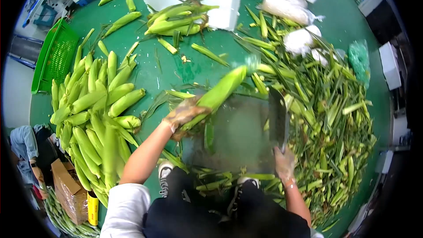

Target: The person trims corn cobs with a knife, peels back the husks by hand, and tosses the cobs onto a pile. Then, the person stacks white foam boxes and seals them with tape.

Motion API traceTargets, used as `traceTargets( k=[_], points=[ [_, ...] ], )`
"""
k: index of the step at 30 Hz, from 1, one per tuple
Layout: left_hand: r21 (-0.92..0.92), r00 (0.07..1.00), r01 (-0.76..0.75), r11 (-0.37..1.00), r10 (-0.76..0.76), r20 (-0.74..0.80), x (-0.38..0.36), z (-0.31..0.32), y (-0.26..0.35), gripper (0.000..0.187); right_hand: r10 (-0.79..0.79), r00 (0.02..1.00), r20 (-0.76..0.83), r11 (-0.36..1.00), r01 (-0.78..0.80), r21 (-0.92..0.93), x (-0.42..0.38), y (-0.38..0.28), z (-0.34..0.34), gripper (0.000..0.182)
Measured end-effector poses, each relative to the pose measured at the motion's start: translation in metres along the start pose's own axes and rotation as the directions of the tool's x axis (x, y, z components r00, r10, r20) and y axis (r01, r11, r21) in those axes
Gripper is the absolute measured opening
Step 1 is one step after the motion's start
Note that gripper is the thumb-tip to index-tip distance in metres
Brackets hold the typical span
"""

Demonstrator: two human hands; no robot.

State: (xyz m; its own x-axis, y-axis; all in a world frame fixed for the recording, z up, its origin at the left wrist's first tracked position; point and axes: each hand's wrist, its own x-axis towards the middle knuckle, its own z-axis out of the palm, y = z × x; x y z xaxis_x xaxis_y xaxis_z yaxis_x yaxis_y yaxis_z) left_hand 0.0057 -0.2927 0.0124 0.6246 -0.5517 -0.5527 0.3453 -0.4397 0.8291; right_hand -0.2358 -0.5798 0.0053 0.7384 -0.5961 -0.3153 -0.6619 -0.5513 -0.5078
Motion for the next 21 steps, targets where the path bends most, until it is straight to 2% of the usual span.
traceTargets(
  k=[1, 2, 3, 4, 5, 6, 8, 9, 10, 12, 13, 14, 16, 17, 18, 19, 20, 21],
  points=[
    [0.067, 0.998, -0.046, 0.997, 0.044, 0.039, -0.001, 0.007, -0.024, 0.054, -0.213, 0.976, -0.051, 0.975, 0.216, 0.057, 0.005, 0.001, 0.005, 0.024],
    [0.128, 0.993, -0.092, 0.988, 0.082, 0.080, -0.001, 0.016, -0.049, 0.060, -0.055, 0.998, -0.011, 0.986, 0.056, 0.158, 0.006, -0.027, -0.001, 0.023],
    [0.130, 0.993, -0.084, 0.988, 0.072, 0.094, -0.011, 0.025, -0.057, 0.060, -0.170, 0.978, -0.124, 0.967, 0.190, 0.168, 0.009, -0.040, -0.006, 0.025],
    [0.173, 0.998, -0.056, 0.983, 0.053, 0.019, -0.018, 0.029, -0.060, 0.062, -0.281, 0.931, -0.233, 0.935, 0.320, 0.151, 0.012, -0.054, -0.011, 0.028],
    [0.217, 0.998, -0.028, 0.976, 0.041, -0.057, -0.021, 0.029, -0.062, 0.064, -0.339, 0.886, -0.316, 0.884, 0.415, 0.214, 0.012, -0.070, -0.018, 0.030],
    [0.221, 0.998, -0.028, 0.975, 0.040, -0.051, -0.023, 0.029, -0.064, 0.064, -0.331, 0.889, -0.317, 0.833, 0.433, 0.344, 0.004, -0.091, -0.031, 0.030],
    [0.448, 0.990, 0.059, 0.892, 0.005, -0.140, -0.025, 0.027, -0.065, 0.068, -0.405, 0.776, -0.484, 0.720, 0.596, 0.356, 0.002, -0.100, -0.024, 0.030],
    [0.513, 0.982, 0.120, 0.850, -0.027, -0.186, -0.034, 0.031, -0.050, 0.075, -0.411, 0.770, -0.487, 0.713, 0.605, 0.355, 0.012, -0.086, -0.006, 0.030],
    [0.516, 0.981, 0.120, 0.848, -0.022, -0.192, -0.035, 0.029, -0.051, 0.075, -0.317, 0.891, -0.325, 0.693, 0.452, 0.562, 0.028, -0.059, 0.027, 0.031],
    [0.582, 0.980, 0.091, 0.808, 0.030, -0.195, -0.037, 0.028, -0.055, 0.081, -0.236, 0.962, -0.138, 0.637, 0.260, 0.725, 0.040, -0.033, 0.063, 0.032],
    [0.599, 0.973, 0.133, 0.790, 0.010, -0.230, -0.039, 0.028, -0.048, 0.077, -0.239, 0.971, -0.024, 0.899, 0.231, 0.372, 0.044, -0.028, 0.069, 0.035],
    [0.607, 0.974, 0.122, 0.786, 0.024, -0.227, -0.043, 0.023, -0.043, 0.077, -0.184, 0.980, 0.077, 0.980, 0.189, -0.060, 0.049, -0.026, 0.074, 0.038],
    [0.526, 0.975, 0.096, 0.845, 0.028, -0.222, -0.052, 0.011, -0.042, 0.068, -0.106, 0.993, 0.058, 0.961, 0.117, -0.250, 0.074, -0.002, 0.057, 0.044],
    [0.283, 0.975, 0.161, 0.945, -0.108, -0.192, -0.057, 0.009, -0.048, 0.068, -0.097, 0.992, -0.085, 0.990, 0.088, -0.109, 0.078, 0.008, 0.042, 0.046],
    [0.285, 0.975, 0.158, 0.945, -0.105, -0.194, -0.060, 0.016, -0.056, 0.068, -0.064, 0.984, -0.166, 0.995, 0.050, -0.085, 0.091, 0.023, 0.028, 0.047],
    [-0.177, 0.974, 0.063, 0.982, -0.100, -0.204, -0.059, 0.030, -0.067, 0.053, -0.116, 0.961, -0.252, 0.981, 0.072, -0.178, 0.113, 0.037, 0.017, 0.050],
    [-0.602, 0.974, -0.034, 0.798, -0.109, -0.199, -0.058, 0.049, -0.081, 0.039, -0.068, 0.947, -0.313, 0.969, -0.012, -0.248, 0.117, 0.030, -0.003, 0.049],
    [-0.609, 0.964, -0.076, 0.790, -0.098, -0.248, -0.046, 0.077, -0.101, 0.038, -0.047, 0.924, -0.378, 0.988, -0.013, -0.153, 0.105, 0.003, -0.026, 0.046]
  ],
)
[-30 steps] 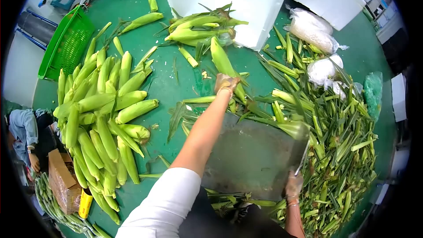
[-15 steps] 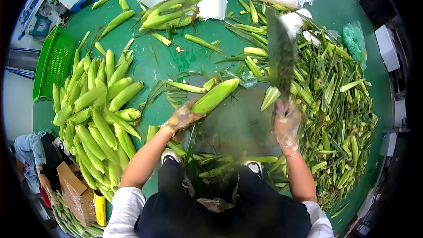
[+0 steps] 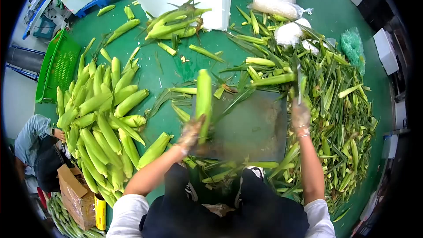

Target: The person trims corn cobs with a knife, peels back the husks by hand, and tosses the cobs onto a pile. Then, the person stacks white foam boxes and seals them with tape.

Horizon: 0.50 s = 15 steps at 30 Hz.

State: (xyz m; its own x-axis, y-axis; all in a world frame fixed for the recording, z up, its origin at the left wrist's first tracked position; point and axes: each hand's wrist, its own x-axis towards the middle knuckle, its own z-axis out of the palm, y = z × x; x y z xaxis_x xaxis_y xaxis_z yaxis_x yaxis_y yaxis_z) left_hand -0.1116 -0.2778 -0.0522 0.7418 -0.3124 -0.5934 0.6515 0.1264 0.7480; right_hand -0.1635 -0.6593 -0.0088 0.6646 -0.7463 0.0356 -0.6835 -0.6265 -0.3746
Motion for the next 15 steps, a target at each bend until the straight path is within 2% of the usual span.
traceTargets(
  k=[1, 2, 3, 4, 5, 6, 7, 9, 10, 11, 12, 13, 14, 15],
  points=[
    [-0.017, 0.999, -0.043, 0.999, 0.043, -0.031, 0.010, 0.019, -0.025, 0.037, -0.019, 0.999, -0.031, 0.992, 0.023, 0.125, 0.004, -0.013, -0.017, 0.043],
    [0.271, 0.987, -0.132, 0.953, 0.103, 0.121, 0.014, 0.046, -0.019, 0.042, -0.065, 0.989, -0.131, 0.970, 0.093, 0.223, 0.003, -0.032, -0.033, 0.040],
    [0.515, 0.951, -0.253, 0.819, 0.113, 0.289, 0.017, 0.069, -0.010, 0.047, -0.052, 0.990, -0.129, 0.958, 0.086, 0.274, -0.001, -0.054, -0.053, 0.035],
    [0.809, 0.871, -0.450, 0.379, 0.385, 0.305, 0.022, 0.076, -0.020, 0.050, -0.101, 0.986, -0.129, 0.909, 0.144, 0.391, -0.002, -0.066, -0.066, 0.033],
    [0.803, 0.871, -0.457, 0.383, 0.377, 0.315, 0.025, 0.083, -0.007, 0.050, -0.167, 0.966, -0.197, 0.826, 0.246, 0.507, -0.003, -0.076, -0.072, 0.030],
    [0.898, 0.723, -0.437, -0.047, 0.575, 0.382, 0.029, 0.086, 0.023, 0.052, -0.154, 0.973, -0.169, 0.773, 0.226, 0.593, -0.011, -0.092, -0.086, 0.030],
    [0.856, 0.523, -0.255, -0.450, 0.680, 0.514, 0.037, 0.084, 0.047, 0.055, -0.144, 0.979, -0.142, 0.708, 0.202, 0.677, -0.018, -0.108, -0.096, 0.029],
    [0.902, 0.834, -0.261, -0.343, 0.391, 0.390, 0.071, 0.068, 0.056, 0.055, -0.159, 0.975, -0.155, 0.674, 0.222, 0.704, -0.032, -0.120, -0.095, 0.030],
    [0.924, 0.914, -0.262, -0.280, 0.235, 0.330, 0.081, 0.063, 0.053, 0.053, -0.157, 0.974, -0.162, 0.636, 0.225, 0.738, -0.044, -0.131, -0.095, 0.033],
    [0.925, 0.914, -0.257, -0.278, 0.240, 0.326, 0.085, 0.063, 0.050, 0.053, -0.253, 0.931, -0.264, 0.642, 0.366, 0.674, -0.047, -0.121, -0.071, 0.033],
    [0.924, 0.904, -0.273, -0.268, 0.256, 0.342, 0.083, 0.062, 0.044, 0.051, -0.221, 0.936, -0.275, 0.738, 0.345, 0.580, -0.060, -0.115, -0.047, 0.030],
    [0.921, 0.893, -0.292, -0.259, 0.271, 0.360, 0.081, 0.059, 0.040, 0.050, -0.340, 0.917, -0.210, 0.837, 0.397, 0.377, -0.074, -0.086, -0.005, 0.025],
    [0.910, 0.882, -0.303, -0.284, 0.279, 0.380, 0.082, 0.058, 0.039, 0.049, -0.274, 0.956, 0.100, 0.933, 0.239, 0.269, -0.085, -0.069, 0.027, 0.031],
    [0.910, 0.877, -0.306, -0.280, 0.290, 0.384, 0.079, 0.059, 0.041, 0.049, -0.180, 0.899, 0.400, 0.984, 0.163, 0.077, -0.097, -0.052, 0.058, 0.038]
  ],
)
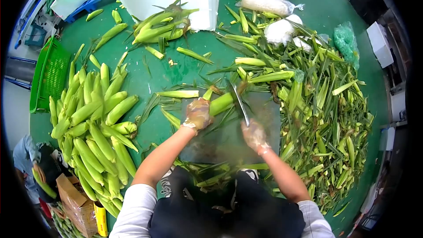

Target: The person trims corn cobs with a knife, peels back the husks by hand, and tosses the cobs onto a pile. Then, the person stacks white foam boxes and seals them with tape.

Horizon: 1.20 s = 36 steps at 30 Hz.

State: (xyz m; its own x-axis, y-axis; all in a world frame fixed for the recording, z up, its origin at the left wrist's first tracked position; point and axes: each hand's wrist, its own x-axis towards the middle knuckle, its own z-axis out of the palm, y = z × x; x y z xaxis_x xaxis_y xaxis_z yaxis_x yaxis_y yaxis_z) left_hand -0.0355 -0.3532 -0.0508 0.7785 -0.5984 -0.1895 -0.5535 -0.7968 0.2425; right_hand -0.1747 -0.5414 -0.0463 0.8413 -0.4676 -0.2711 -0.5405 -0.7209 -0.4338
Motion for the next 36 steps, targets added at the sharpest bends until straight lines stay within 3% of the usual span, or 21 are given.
traceTargets(
  k=[1, 2, 4, 5, 6, 8, 10, 12, 13, 16, 18, 21, 23, 25, 28, 30, 32, 33, 34, 35, 36],
  points=[
    [0.007, 1.000, -0.005, 1.000, 0.005, -0.003, -0.002, -0.006, 0.000, 0.048, 0.070, 0.997, 0.041, 0.975, -0.077, 0.209, -0.003, 0.013, 0.011, 0.044],
    [0.016, 1.000, -0.005, 1.000, 0.005, -0.009, -0.002, -0.011, -0.001, 0.048, 0.063, 0.998, 0.029, 0.975, -0.068, 0.209, 0.007, 0.012, 0.000, 0.044],
    [-0.119, 0.994, 0.031, 0.992, -0.019, 0.106, -0.016, -0.008, -0.006, 0.052, 0.228, 0.937, 0.266, 0.931, -0.289, 0.222, 0.000, 0.012, -0.018, 0.042],
    [-0.112, 0.997, 0.027, 0.993, -0.018, 0.079, -0.012, -0.014, -0.008, 0.052, -0.120, 0.992, 0.038, 0.987, 0.115, 0.113, -0.004, 0.020, -0.014, 0.041],
    [-0.094, 0.997, 0.038, 0.995, -0.031, 0.073, -0.009, -0.017, -0.012, 0.052, -0.139, 0.990, 0.018, 0.984, 0.136, 0.115, 0.004, -0.008, -0.034, 0.041],
    [-0.086, 0.986, 0.079, 0.993, -0.065, 0.156, -0.040, 0.001, -0.009, 0.053, 0.078, 0.984, -0.163, 0.927, -0.011, 0.374, -0.018, -0.046, -0.066, 0.036],
    [-0.089, 0.990, 0.063, 0.994, -0.051, 0.129, -0.046, 0.006, -0.013, 0.053, -0.023, 0.909, -0.415, 0.880, 0.215, 0.423, -0.019, -0.055, -0.078, 0.033],
    [-0.099, 0.988, 0.080, 0.992, -0.066, 0.137, -0.052, 0.005, -0.010, 0.053, -0.027, 0.924, -0.382, 0.816, 0.241, 0.526, -0.022, -0.053, -0.073, 0.030],
    [-0.101, 0.991, 0.075, 0.992, -0.063, 0.120, -0.051, 0.001, -0.010, 0.054, -0.048, 0.923, -0.383, 0.882, 0.219, 0.417, -0.015, -0.026, -0.037, 0.028],
    [-0.085, 0.983, 0.086, 0.993, -0.071, 0.167, -0.050, 0.004, -0.013, 0.059, -0.185, 0.980, -0.072, 0.965, 0.195, 0.174, -0.019, 0.038, 0.030, 0.034],
    [-0.216, 0.998, 0.017, 0.976, -0.005, 0.057, -0.062, 0.001, -0.031, 0.063, -0.182, 0.975, 0.124, 0.981, 0.171, 0.092, -0.025, 0.071, 0.039, 0.041],
    [-0.606, 0.983, 0.180, 0.774, -0.170, 0.074, -0.110, -0.037, -0.048, 0.063, 0.100, 0.985, 0.140, 0.957, -0.134, 0.259, -0.027, 0.071, -0.007, 0.025],
    [-0.720, 0.954, 0.270, 0.639, -0.277, 0.111, -0.130, -0.054, -0.066, 0.059, 0.148, 0.989, -0.011, 0.903, -0.131, 0.410, -0.024, 0.079, 0.005, 0.029],
    [-0.906, 0.950, 0.019, 0.423, -0.291, -0.116, -0.159, -0.043, -0.090, 0.062, 0.008, 0.998, -0.068, 0.953, 0.013, 0.302, -0.044, 0.027, -0.015, 0.031],
    [-0.934, 0.848, 0.062, 0.352, -0.512, -0.137, -0.197, -0.057, -0.115, 0.059, -0.338, 0.931, 0.141, 0.941, 0.331, 0.067, -0.077, -0.023, -0.002, 0.036],
    [-0.945, 0.804, 0.112, 0.306, -0.586, -0.095, -0.238, -0.066, -0.143, 0.062, -0.411, 0.809, 0.420, 0.905, 0.417, 0.081, -0.073, -0.041, 0.008, 0.039],
    [-0.918, 0.738, 0.163, 0.360, -0.663, -0.129, -0.288, -0.069, -0.173, 0.068, -0.420, 0.795, 0.438, 0.903, 0.413, 0.115, -0.053, -0.010, 0.035, 0.040],
    [-0.918, 0.696, 0.184, 0.351, -0.706, -0.131, -0.315, -0.069, -0.189, 0.071, -0.601, 0.716, 0.355, 0.738, 0.667, -0.096, -0.022, 0.044, 0.061, 0.028],
    [-0.945, 0.635, 0.184, 0.271, -0.767, -0.096, -0.347, -0.064, -0.202, 0.075, -0.717, 0.571, 0.400, 0.381, 0.801, -0.461, 0.000, 0.056, 0.042, 0.016],
    [-0.885, 0.530, 0.346, 0.313, -0.843, -0.091, -0.386, -0.053, -0.227, 0.078, -0.594, 0.696, 0.403, 0.354, 0.676, -0.646, 0.027, 0.079, 0.028, 0.017],
    [-0.796, 0.427, 0.507, 0.331, -0.899, -0.102, -0.419, -0.045, -0.252, 0.080, -0.741, 0.623, 0.248, 0.318, 0.652, -0.688, 0.070, 0.120, 0.015, 0.015]
  ],
)
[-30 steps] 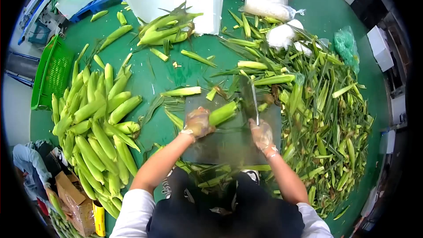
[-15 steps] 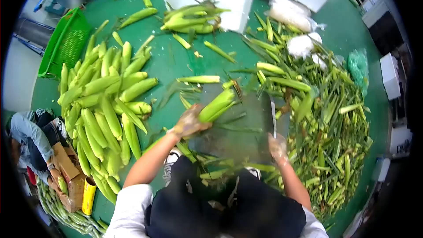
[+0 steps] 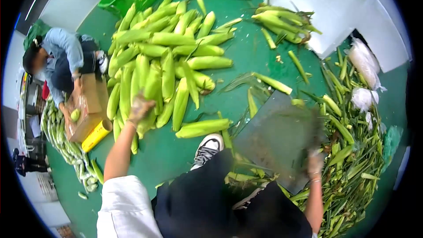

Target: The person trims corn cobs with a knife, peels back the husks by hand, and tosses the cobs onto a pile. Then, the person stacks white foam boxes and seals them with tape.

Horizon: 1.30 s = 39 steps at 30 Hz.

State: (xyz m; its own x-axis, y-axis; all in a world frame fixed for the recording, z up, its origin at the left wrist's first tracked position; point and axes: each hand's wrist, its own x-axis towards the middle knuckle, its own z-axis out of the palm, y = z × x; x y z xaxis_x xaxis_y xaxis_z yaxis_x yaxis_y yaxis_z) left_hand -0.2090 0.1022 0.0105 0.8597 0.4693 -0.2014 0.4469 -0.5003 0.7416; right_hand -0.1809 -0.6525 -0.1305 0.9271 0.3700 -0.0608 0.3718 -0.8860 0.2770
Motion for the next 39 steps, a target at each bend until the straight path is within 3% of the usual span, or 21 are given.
traceTargets(
  k=[2, 3, 4, 6, 7, 8, 9, 10, 12, 14, 18, 20, 22, 26, 28, 30, 32, 34, 36, 38, 39],
  points=[
    [0.507, 0.977, 0.186, 0.842, -0.103, -0.186, 0.012, -0.047, 0.006, 0.081, 0.366, 0.895, 0.254, 0.917, -0.394, 0.068, -0.004, 0.077, 0.037, 0.021],
    [0.714, 0.937, 0.209, 0.668, 0.071, -0.341, 0.020, -0.057, -0.001, 0.079, 0.764, 0.533, 0.363, 0.438, -0.842, 0.315, 0.030, 0.070, -0.031, 0.035],
    [0.851, 0.865, 0.273, 0.449, 0.273, -0.422, 0.026, -0.057, -0.008, 0.077, 0.808, 0.531, 0.255, 0.438, -0.831, 0.343, 0.045, 0.048, -0.083, 0.032],
    [0.910, 0.480, 0.077, 0.407, 0.785, -0.392, 0.039, -0.020, -0.019, 0.070, 0.718, 0.696, 0.024, 0.495, -0.534, 0.685, 0.052, 0.028, -0.067, 0.034],
    [0.917, 0.366, 0.038, 0.397, 0.848, -0.383, 0.042, 0.029, -0.031, 0.067, 0.587, 0.778, 0.223, 0.292, -0.460, 0.839, 0.059, 0.003, -0.067, 0.031],
    [0.849, 0.651, -0.265, 0.457, 0.735, -0.192, 0.009, 0.070, 0.002, 0.069, 0.505, 0.828, 0.243, 0.218, -0.395, 0.892, 0.081, -0.023, -0.087, 0.030],
    [0.722, 0.945, -0.286, 0.630, 0.310, 0.105, -0.016, 0.106, 0.041, 0.070, 0.419, 0.869, 0.262, 0.128, -0.342, 0.931, 0.104, -0.048, -0.106, 0.029],
    [0.714, 0.895, -0.404, 0.572, 0.086, 0.437, -0.029, 0.136, 0.067, 0.071, 0.363, 0.912, 0.189, 0.485, -0.358, 0.797, 0.138, -0.098, -0.155, 0.032],
    [0.582, 0.752, -0.586, 0.564, 0.110, 0.650, -0.043, 0.181, 0.032, 0.071, 0.141, 0.925, 0.353, 0.517, -0.373, 0.770, 0.177, -0.138, -0.181, 0.031],
    [0.497, 0.777, -0.603, 0.625, 0.316, 0.545, -0.041, 0.201, -0.003, 0.071, 0.028, 0.934, 0.357, 0.513, -0.320, 0.796, 0.194, -0.149, -0.170, 0.032],
    [0.397, 0.950, -0.225, 0.890, 0.110, 0.292, -0.031, 0.147, 0.031, 0.076, -0.004, 0.910, 0.415, 0.466, -0.366, 0.806, 0.211, -0.122, -0.154, 0.029],
    [0.294, 0.997, -0.074, 0.953, 0.081, -0.011, -0.014, 0.099, 0.036, 0.079, 0.062, 0.651, 0.756, -0.118, -0.748, 0.654, 0.211, -0.085, -0.170, 0.022],
    [0.131, 0.992, 0.085, 0.988, -0.071, -0.108, 0.009, 0.027, 0.071, 0.060, 0.214, 0.880, 0.424, 0.322, -0.473, 0.820, 0.209, -0.009, -0.077, 0.022],
    [0.561, 0.889, 0.034, 0.827, 0.231, -0.395, 0.103, -0.099, 0.016, 0.072, 0.526, 0.747, 0.407, 0.378, -0.634, 0.675, 0.154, 0.115, -0.022, 0.032],
    [0.743, 0.803, 0.239, 0.626, 0.303, -0.513, 0.140, -0.137, 0.006, 0.066, 0.682, 0.659, 0.317, 0.440, -0.715, 0.543, 0.114, 0.162, 0.024, 0.034],
    [0.739, 0.803, 0.521, 0.427, 0.048, -0.594, 0.167, -0.133, 0.065, 0.059, 0.800, 0.554, 0.232, 0.449, -0.808, 0.380, 0.053, 0.205, 0.077, 0.036],
    [0.734, 0.696, 0.343, 0.586, 0.367, -0.618, 0.195, -0.074, 0.115, 0.053, 0.756, 0.635, 0.158, 0.579, -0.762, 0.291, -0.018, 0.222, 0.116, 0.035],
    [0.838, 0.460, -0.293, 0.460, 0.836, -0.298, 0.242, 0.033, 0.144, 0.041, 0.785, 0.594, 0.173, 0.567, -0.803, 0.184, -0.024, 0.172, 0.069, 0.040],
    [0.706, 0.453, -0.616, 0.349, 0.890, -0.045, 0.281, 0.175, 0.200, 0.050, 0.816, 0.494, 0.302, 0.500, -0.864, 0.062, 0.024, 0.105, -0.013, 0.041],
    [0.465, 0.291, -0.848, 0.255, 0.957, 0.005, 0.300, 0.305, 0.257, 0.045, 0.788, 0.482, 0.382, 0.469, -0.873, 0.135, 0.025, 0.098, -0.009, 0.044],
    [0.501, 0.467, -0.790, 0.352, 0.876, 0.120, 0.302, 0.340, 0.296, 0.042, 0.801, 0.423, 0.423, 0.417, -0.902, 0.113, 0.035, 0.091, -0.028, 0.042]
  ],
)
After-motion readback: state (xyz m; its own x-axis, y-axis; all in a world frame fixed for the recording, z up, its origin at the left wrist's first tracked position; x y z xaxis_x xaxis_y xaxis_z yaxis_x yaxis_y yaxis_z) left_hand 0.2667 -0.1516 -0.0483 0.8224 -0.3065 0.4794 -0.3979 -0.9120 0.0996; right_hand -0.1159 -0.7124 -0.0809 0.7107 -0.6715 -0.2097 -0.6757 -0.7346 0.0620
